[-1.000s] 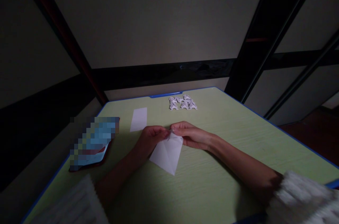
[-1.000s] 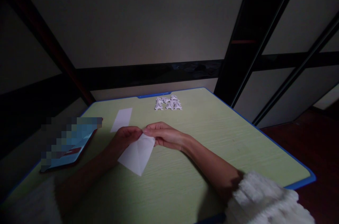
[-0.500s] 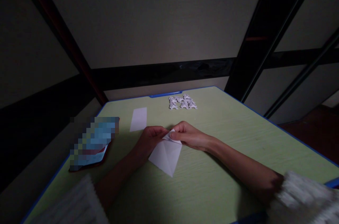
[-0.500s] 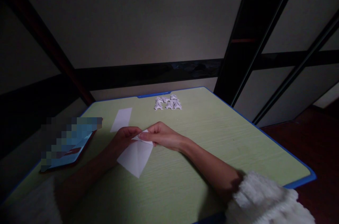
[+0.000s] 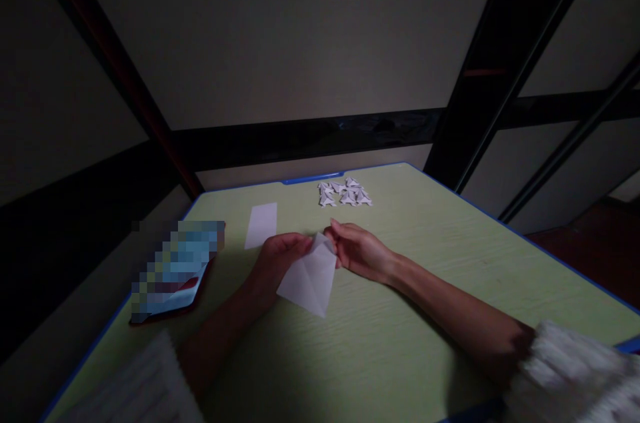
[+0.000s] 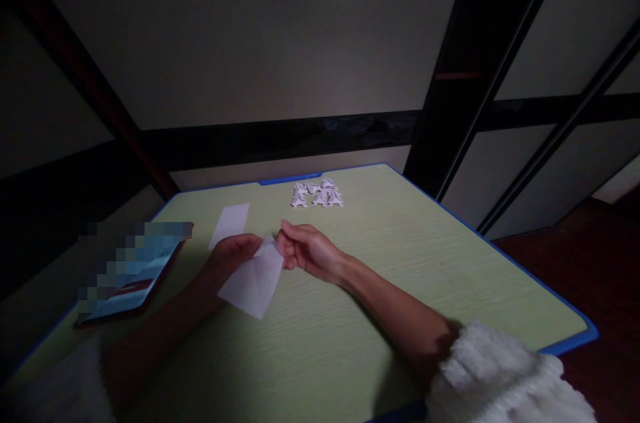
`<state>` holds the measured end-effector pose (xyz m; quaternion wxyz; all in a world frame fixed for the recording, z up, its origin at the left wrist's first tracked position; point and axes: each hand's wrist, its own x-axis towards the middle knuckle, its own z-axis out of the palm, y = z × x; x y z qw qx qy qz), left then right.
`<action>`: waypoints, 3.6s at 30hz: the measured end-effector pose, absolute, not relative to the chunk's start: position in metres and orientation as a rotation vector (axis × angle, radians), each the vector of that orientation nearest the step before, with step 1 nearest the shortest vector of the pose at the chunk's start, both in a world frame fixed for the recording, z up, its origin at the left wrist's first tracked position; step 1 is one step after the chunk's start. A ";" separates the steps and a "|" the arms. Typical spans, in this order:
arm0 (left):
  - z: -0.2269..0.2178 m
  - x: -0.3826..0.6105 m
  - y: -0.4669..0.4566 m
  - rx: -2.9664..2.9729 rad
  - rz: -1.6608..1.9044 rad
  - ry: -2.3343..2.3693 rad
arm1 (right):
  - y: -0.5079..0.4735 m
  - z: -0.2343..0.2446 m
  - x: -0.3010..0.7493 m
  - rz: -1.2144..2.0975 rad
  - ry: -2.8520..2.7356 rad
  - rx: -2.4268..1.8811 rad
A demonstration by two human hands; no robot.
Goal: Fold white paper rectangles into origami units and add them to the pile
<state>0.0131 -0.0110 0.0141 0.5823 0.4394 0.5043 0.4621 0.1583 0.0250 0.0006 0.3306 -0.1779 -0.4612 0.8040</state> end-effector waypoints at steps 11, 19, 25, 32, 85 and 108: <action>0.004 0.007 -0.005 1.013 1.105 1.225 | 0.022 0.003 0.158 2.075 -1.332 -0.537; 0.011 0.010 -0.009 0.996 1.090 1.205 | 0.022 0.002 0.158 2.003 -1.420 -0.539; 0.009 0.009 -0.008 1.014 1.100 1.218 | 0.023 0.001 0.158 1.971 -1.432 -0.479; 0.009 0.009 -0.007 1.000 1.205 1.239 | 0.026 0.000 0.160 1.867 -1.437 -0.474; 0.014 0.011 -0.011 1.143 0.970 1.190 | 0.025 0.001 0.161 1.953 -1.523 -0.540; 0.008 0.009 -0.007 1.324 1.156 1.395 | 0.022 0.004 0.158 1.690 -1.644 -0.762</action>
